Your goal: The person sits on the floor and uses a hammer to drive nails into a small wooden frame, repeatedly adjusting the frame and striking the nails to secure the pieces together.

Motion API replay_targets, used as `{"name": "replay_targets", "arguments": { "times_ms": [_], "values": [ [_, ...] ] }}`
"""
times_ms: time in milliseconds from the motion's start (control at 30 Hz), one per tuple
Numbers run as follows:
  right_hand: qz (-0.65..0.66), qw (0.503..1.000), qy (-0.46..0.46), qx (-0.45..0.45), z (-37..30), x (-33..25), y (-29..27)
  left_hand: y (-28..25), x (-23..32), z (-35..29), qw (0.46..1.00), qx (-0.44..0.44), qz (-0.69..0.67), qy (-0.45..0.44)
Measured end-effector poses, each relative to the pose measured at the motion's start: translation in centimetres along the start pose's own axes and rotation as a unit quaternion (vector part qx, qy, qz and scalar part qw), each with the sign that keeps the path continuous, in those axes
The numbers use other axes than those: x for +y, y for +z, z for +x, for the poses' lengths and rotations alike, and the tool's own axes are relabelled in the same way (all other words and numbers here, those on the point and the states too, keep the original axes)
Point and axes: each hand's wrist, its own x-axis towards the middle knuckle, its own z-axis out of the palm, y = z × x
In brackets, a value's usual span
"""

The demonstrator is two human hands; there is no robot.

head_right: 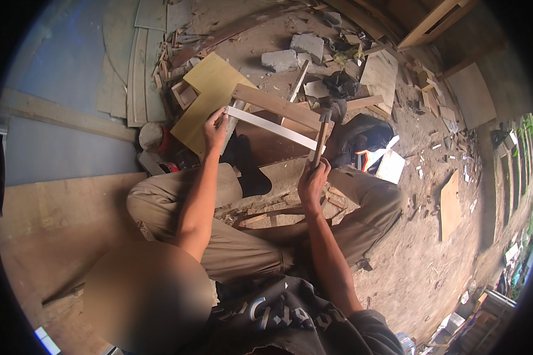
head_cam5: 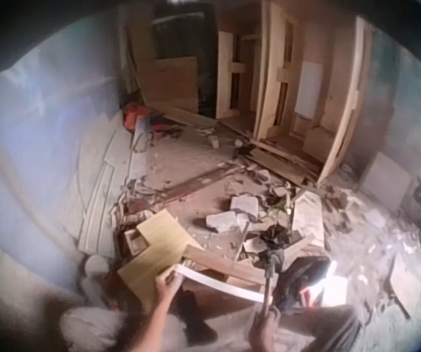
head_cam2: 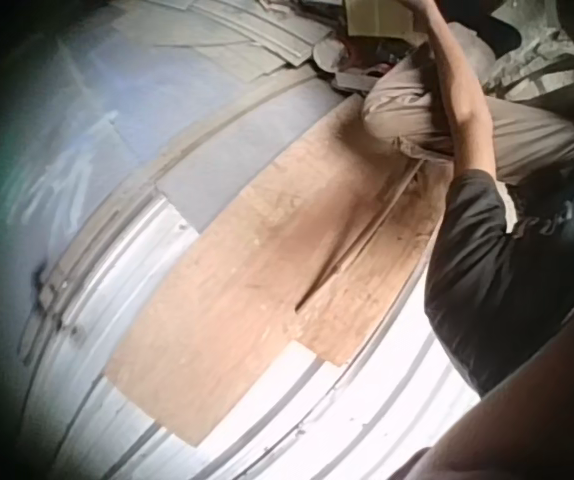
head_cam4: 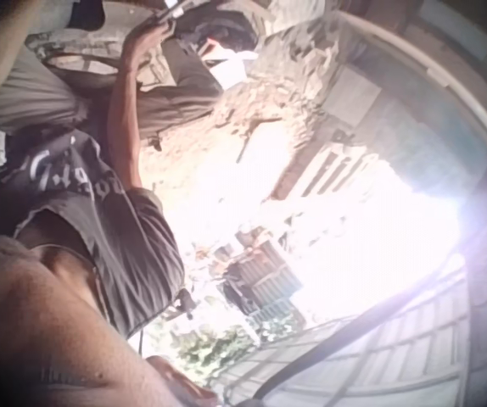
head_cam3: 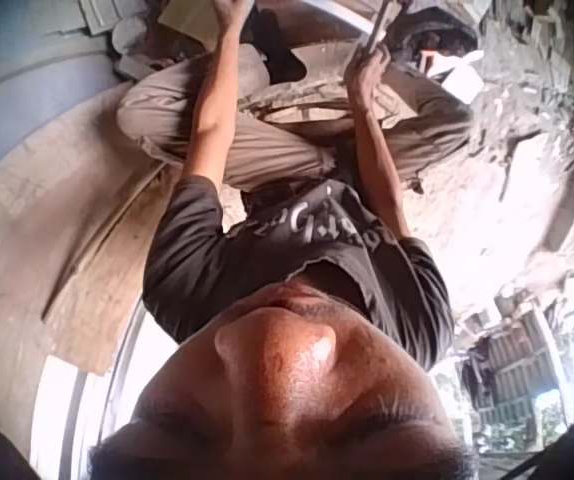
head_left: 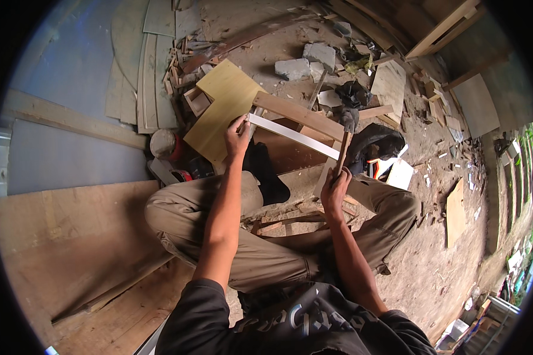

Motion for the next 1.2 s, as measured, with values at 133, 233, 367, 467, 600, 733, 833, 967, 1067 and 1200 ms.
{"name": "replay_targets", "arguments": {
  "times_ms": [133,233,367,467,600,733,833,967,1067,1200],
  "values": [
    [-0.020,0.998,-0.047,-0.028,-0.7,-1.3,0.6,-0.4,0.0,0.0,0.995,-0.002,0.057,0.077],
    [-0.027,0.997,-0.058,-0.046,-1.4,-1.9,1.2,-0.3,0.6,-0.1,0.994,-0.027,0.068,0.082],
    [-0.045,0.991,-0.097,-0.076,-1.5,-2.7,2.0,-0.5,0.0,0.0,0.994,-0.019,0.067,0.089],
    [-0.058,0.988,-0.123,-0.067,-0.4,-3.6,2.8,-0.6,-1.2,0.3,0.994,-0.013,0.077,0.077],
    [-0.073,0.988,-0.120,-0.059,0.9,-3.5,4.2,-0.4,-2.4,0.2,0.996,-0.013,0.072,0.056],
    [-0.025,0.988,-0.127,-0.089,1.7,-2.8,4.6,-0.5,-0.8,-0.1,0.995,-0.033,0.084,0.048],
    [-0.032,0.987,-0.133,-0.082,1.7,-2.6,4.5,-0.2,0.2,-0.2,0.993,-0.039,0.092,0.055],
    [-0.042,0.987,-0.124,-0.095,2.2,-2.4,4.5,-0.1,0.3,0.0,0.988,-0.042,0.116,0.096],
    [-0.033,0.987,-0.129,-0.091,2.5,-2.2,4.9,-0.1,-0.3,0.1,0.985,-0.052,0.130,0.103],
    [-0.026,0.985,-0.123,-0.115,2.4,-1.5,4.9,0.0,-0.3,0.1,0.983,-0.062,0.145,0.089]
  ]
}}
